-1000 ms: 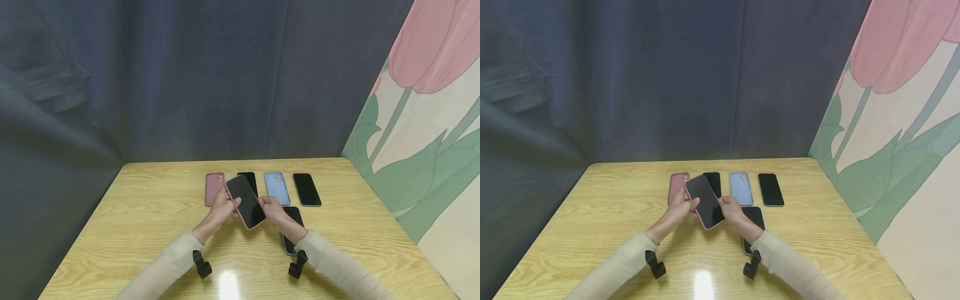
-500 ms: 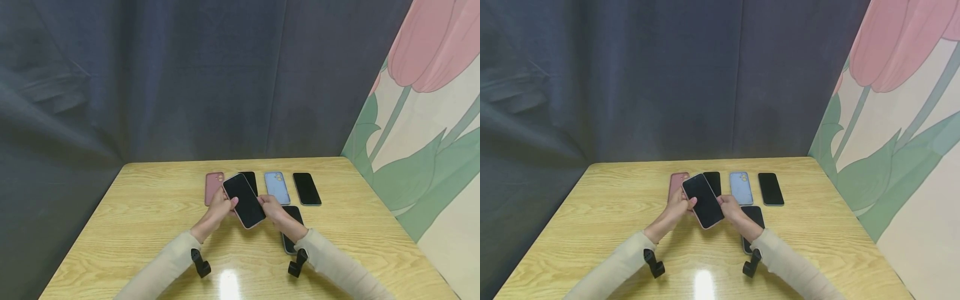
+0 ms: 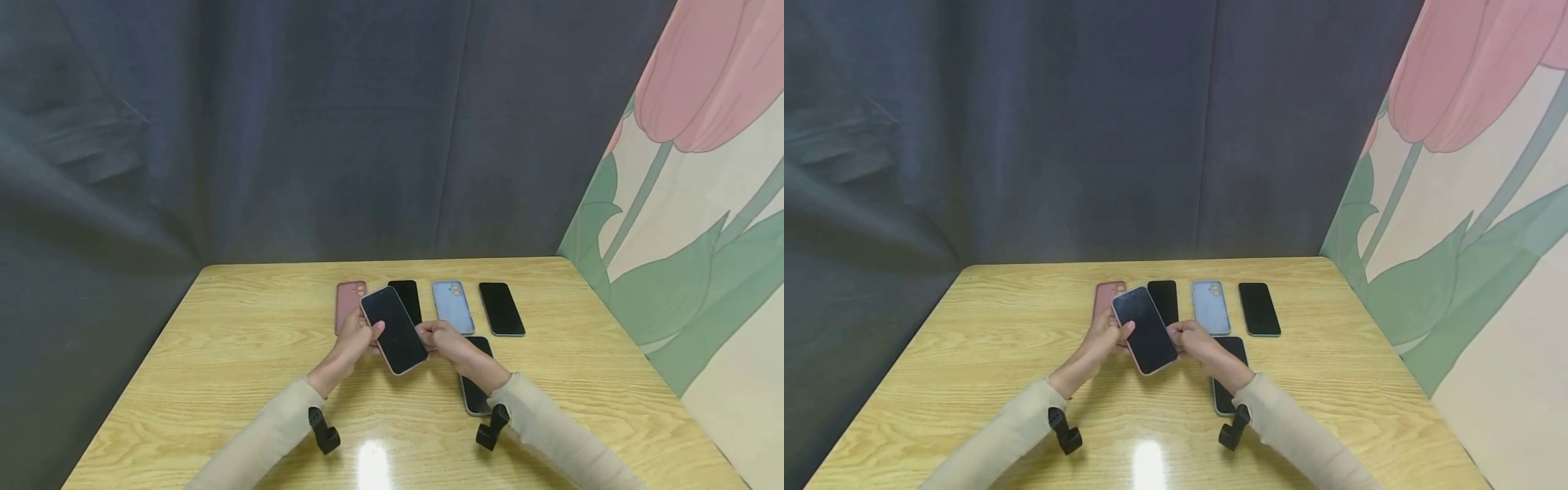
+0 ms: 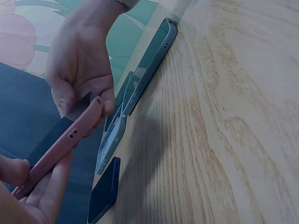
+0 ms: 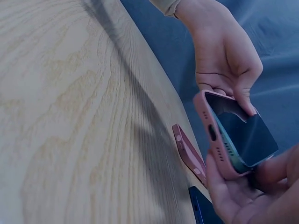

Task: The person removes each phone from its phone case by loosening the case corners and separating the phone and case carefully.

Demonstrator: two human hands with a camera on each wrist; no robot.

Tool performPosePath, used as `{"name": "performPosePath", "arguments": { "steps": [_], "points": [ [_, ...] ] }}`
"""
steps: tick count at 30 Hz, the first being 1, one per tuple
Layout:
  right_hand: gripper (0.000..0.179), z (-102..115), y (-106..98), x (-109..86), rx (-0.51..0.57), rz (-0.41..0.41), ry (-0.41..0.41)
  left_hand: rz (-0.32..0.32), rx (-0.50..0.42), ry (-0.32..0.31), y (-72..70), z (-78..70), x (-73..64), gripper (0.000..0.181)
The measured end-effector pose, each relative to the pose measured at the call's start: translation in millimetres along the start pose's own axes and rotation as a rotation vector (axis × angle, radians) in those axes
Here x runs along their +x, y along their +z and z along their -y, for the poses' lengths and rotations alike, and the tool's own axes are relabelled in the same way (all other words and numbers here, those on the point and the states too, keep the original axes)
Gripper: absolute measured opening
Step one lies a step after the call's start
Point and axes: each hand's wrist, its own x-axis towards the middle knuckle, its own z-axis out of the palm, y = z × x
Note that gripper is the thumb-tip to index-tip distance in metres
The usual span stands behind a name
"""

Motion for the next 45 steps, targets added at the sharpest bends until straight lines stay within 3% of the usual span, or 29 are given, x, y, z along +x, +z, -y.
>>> {"name": "performPosePath", "arguments": {
  "steps": [5,15,25,33,45],
  "points": [
    [0.026,2,-1,-0.5,-0.028,0.008,0.018,-0.013,0.033,-0.008,-0.7,2.0,0.4,0.027],
    [0.024,12,5,-1.6,-0.009,-0.193,-0.056,0.006,0.041,-0.01,-0.4,3.0,-2.9,0.032],
    [0.021,5,10,-0.7,-0.031,-0.186,-0.033,0.019,0.067,-0.028,1.4,6.7,-4.5,0.039],
    [0.02,7,14,-1.1,-0.091,-0.217,-0.073,0.008,0.049,-0.049,2.7,7.6,-4.9,0.038],
    [0.019,7,11,-0.3,-0.051,-0.168,-0.024,0.025,0.1,-0.027,3.2,8.1,-4.7,0.034]
  ]
}}
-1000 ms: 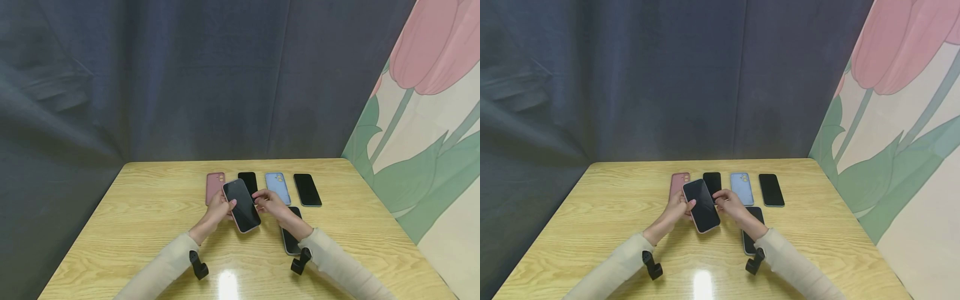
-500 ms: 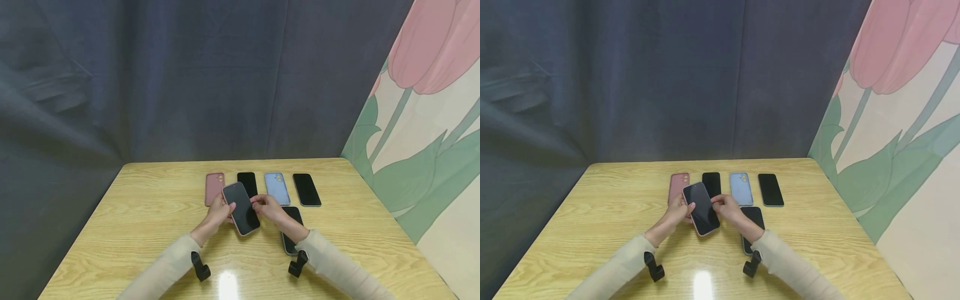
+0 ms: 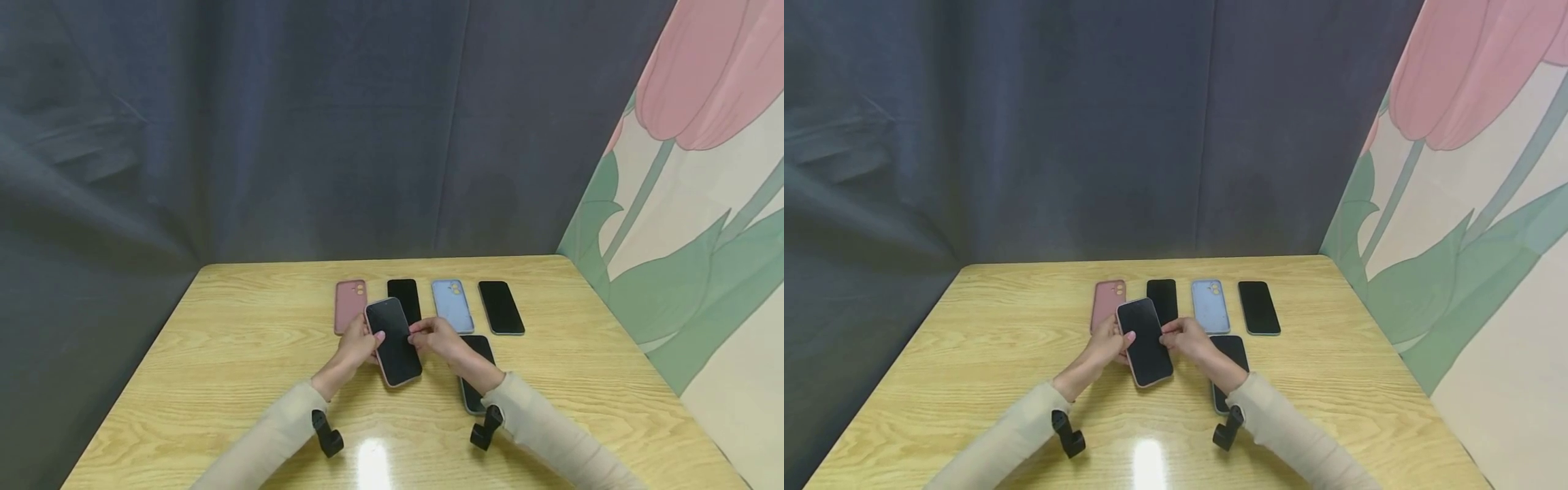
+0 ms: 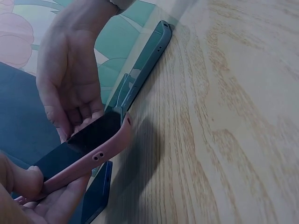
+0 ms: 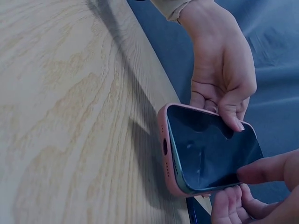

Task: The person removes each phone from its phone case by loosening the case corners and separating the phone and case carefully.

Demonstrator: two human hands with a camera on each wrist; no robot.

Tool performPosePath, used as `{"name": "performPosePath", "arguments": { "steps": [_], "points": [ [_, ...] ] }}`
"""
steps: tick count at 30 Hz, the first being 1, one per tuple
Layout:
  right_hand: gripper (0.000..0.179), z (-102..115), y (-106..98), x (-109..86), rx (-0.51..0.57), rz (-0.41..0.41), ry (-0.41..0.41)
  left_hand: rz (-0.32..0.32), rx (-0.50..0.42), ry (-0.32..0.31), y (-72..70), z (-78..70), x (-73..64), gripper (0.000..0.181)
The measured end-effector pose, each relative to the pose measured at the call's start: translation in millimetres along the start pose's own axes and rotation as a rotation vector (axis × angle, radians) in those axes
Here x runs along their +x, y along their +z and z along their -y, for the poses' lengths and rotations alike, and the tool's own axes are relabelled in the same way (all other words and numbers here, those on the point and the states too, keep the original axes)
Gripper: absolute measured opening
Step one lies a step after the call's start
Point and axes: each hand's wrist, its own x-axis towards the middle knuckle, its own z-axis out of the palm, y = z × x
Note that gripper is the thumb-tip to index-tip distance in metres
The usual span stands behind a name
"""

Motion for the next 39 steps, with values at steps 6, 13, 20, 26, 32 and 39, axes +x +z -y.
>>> {"name": "performPosePath", "arguments": {
  "steps": [6,13,20,26,32,39],
  "points": [
    [0.025,0,-2,0.1,0.04,0.034,-0.001,0.029,-0.032,0.002,-2.1,1.4,0.5,0.036],
    [0.027,1,-3,1.4,0.042,0.046,0.02,0.041,-0.062,-0.01,-6.7,4.8,1.4,0.034],
    [0.033,1,-6,3.0,0.048,0.092,0.043,0.046,-0.065,0.004,-11.3,8.9,1.0,0.032],
    [0.045,6,-7,1.0,0.015,0.171,0.03,0.043,-0.066,0.005,-15.0,11.0,-1.0,0.032],
    [0.039,7,-8,1.5,0.027,0.169,0.05,0.045,-0.081,-0.008,-16.0,9.5,-0.9,0.033],
    [0.028,8,-9,0.5,0.053,0.174,0.051,0.046,-0.067,-0.045,-15.2,9.3,-1.0,0.032]
  ]
}}
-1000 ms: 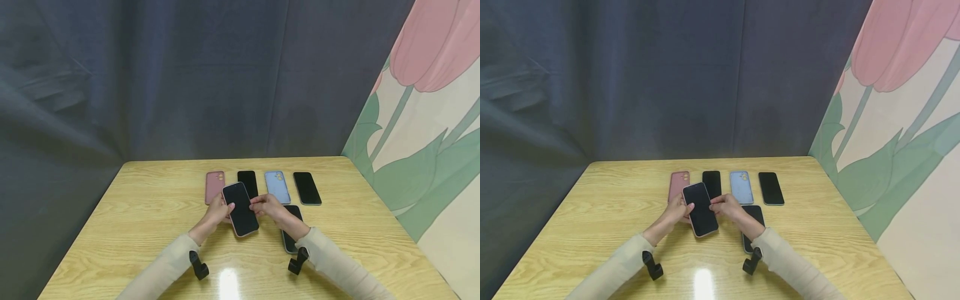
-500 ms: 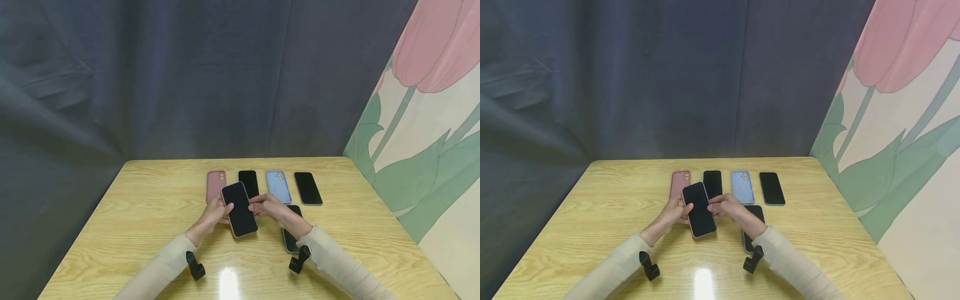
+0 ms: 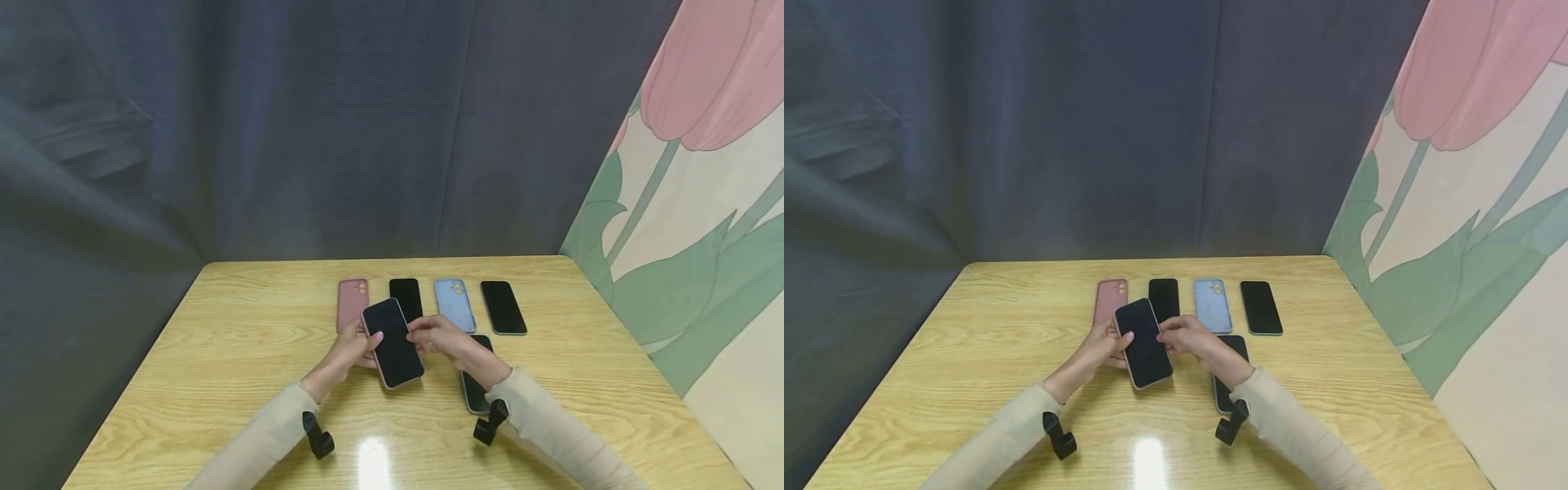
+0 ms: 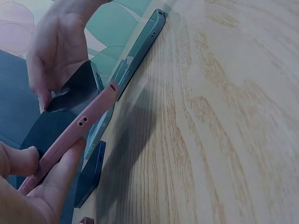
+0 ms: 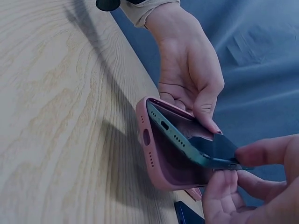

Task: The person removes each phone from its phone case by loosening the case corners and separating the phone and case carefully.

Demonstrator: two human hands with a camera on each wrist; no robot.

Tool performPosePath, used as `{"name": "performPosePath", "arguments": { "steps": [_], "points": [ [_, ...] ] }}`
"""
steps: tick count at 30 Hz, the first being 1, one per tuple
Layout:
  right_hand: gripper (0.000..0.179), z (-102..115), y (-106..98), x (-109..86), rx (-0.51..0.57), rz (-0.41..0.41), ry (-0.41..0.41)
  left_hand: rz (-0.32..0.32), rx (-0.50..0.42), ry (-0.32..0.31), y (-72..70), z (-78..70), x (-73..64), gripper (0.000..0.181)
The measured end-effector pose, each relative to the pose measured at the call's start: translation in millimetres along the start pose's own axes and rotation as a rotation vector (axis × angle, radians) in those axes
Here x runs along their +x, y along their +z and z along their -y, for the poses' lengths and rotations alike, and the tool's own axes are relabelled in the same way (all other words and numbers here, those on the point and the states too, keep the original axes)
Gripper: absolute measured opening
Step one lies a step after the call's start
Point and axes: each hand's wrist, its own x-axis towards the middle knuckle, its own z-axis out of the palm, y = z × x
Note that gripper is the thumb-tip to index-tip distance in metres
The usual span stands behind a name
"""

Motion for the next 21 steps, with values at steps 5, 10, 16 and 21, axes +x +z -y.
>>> {"name": "performPosePath", "arguments": {
  "steps": [5,10,16,21],
  "points": [
    [0.017,-0.7,-1.3,-0.7,0.03,0.017,-0.011,0.027,0.016,-0.022,0.8,2.5,1.8,0.032],
    [0.009,-1.2,-2.5,-1.3,0.069,0.033,-0.018,0.07,0.022,-0.024,2.0,2.8,2.1,0.032],
    [0.014,-2.3,-5.2,-3.6,0.082,0.048,-0.037,0.083,0.037,-0.038,2.7,1.7,0.8,0.031],
    [0.022,-3.7,-6.3,-3.7,0.069,0.061,-0.045,0.091,0.051,-0.058,2.5,2.1,-0.5,0.032]
  ]
}}
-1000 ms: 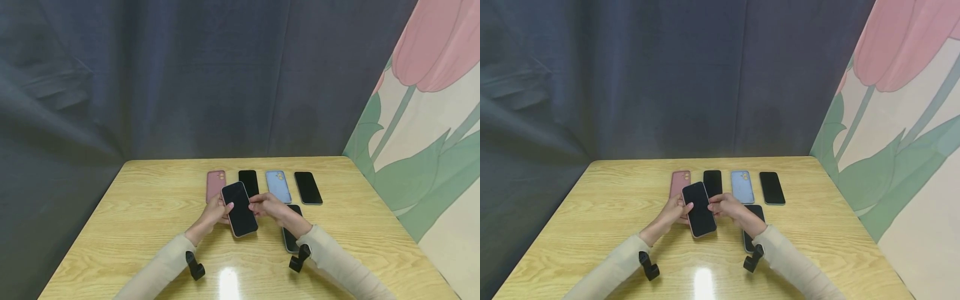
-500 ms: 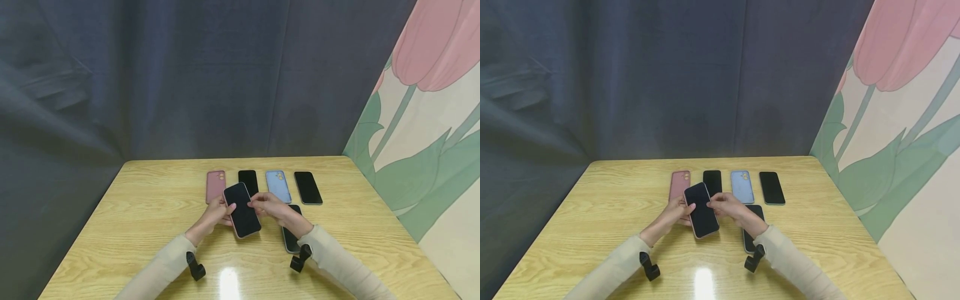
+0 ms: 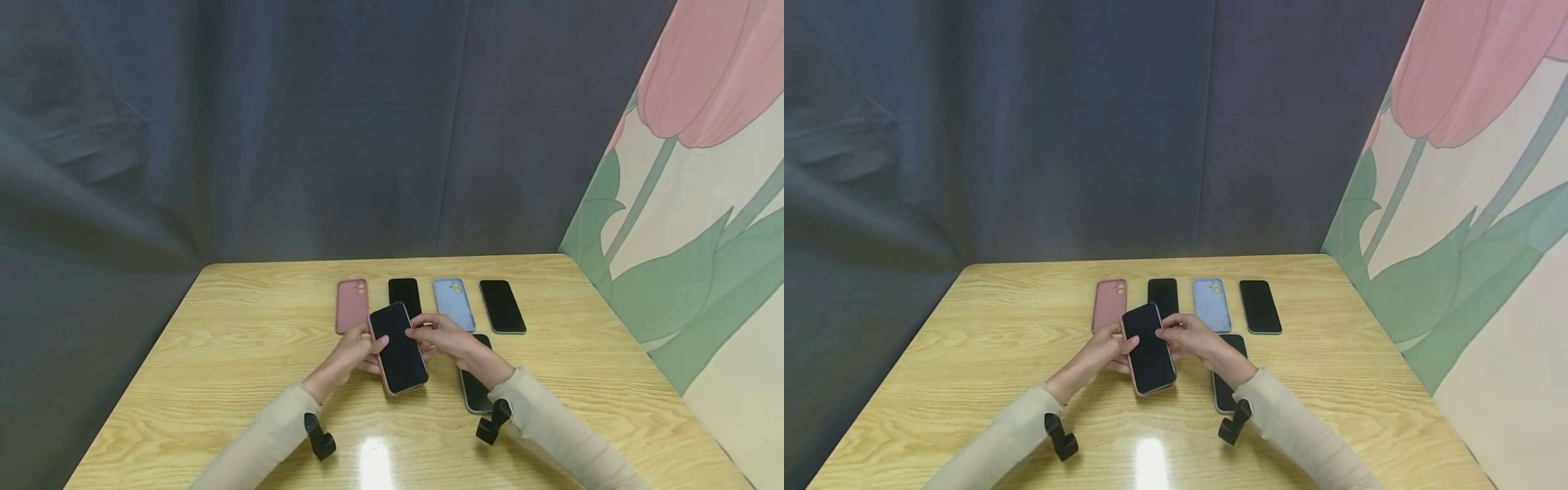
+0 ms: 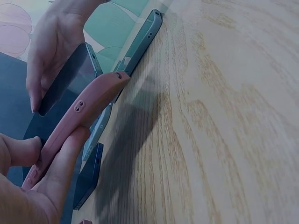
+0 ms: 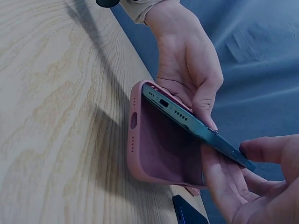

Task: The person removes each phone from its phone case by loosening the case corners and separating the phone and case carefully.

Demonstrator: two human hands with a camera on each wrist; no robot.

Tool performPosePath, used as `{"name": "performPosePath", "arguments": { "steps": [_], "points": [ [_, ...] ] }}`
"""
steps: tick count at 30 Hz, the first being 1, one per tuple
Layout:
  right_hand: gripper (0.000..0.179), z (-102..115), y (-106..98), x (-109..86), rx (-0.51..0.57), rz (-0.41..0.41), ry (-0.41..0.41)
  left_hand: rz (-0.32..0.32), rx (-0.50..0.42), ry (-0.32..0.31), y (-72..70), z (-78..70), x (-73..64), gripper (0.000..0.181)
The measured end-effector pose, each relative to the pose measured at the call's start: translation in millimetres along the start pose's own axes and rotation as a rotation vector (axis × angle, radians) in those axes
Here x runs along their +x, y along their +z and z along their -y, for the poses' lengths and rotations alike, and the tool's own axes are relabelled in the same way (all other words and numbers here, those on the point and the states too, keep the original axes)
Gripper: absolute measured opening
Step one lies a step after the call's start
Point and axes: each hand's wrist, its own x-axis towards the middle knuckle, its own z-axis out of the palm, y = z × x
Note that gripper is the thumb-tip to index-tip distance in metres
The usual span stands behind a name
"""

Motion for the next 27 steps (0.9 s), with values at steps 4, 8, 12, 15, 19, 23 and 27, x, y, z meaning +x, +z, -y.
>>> {"name": "performPosePath", "arguments": {
  "steps": [4,8,12,15,19,23,27],
  "points": [
    [0.025,1,0,-0.1,-0.02,-0.009,0.011,0.005,-0.005,-0.014,-0.9,1.2,0.9,0.031],
    [0.025,2,1,-0.9,-0.04,-0.021,0.022,0.015,-0.005,-0.012,-2.3,0.6,0.3,0.032],
    [0.026,2,3,-0.8,-0.045,-0.025,0.028,0.037,-0.005,-0.013,-4.4,-0.2,-0.1,0.034],
    [0.029,3,3,0.0,-0.044,-0.025,0.036,0.059,0.0,-0.011,-6.1,-0.5,0.2,0.035],
    [0.03,2,4,1.3,-0.042,-0.02,0.04,0.083,0.0,-0.016,-8.5,0.3,1.0,0.035],
    [0.029,1,4,2.8,-0.049,-0.009,0.038,0.103,0.001,-0.017,-11.1,0.5,-0.3,0.034],
    [0.028,1,4,4.0,-0.056,-0.003,0.041,0.121,0.004,-0.026,-13.5,0.0,-1.3,0.032]
  ]
}}
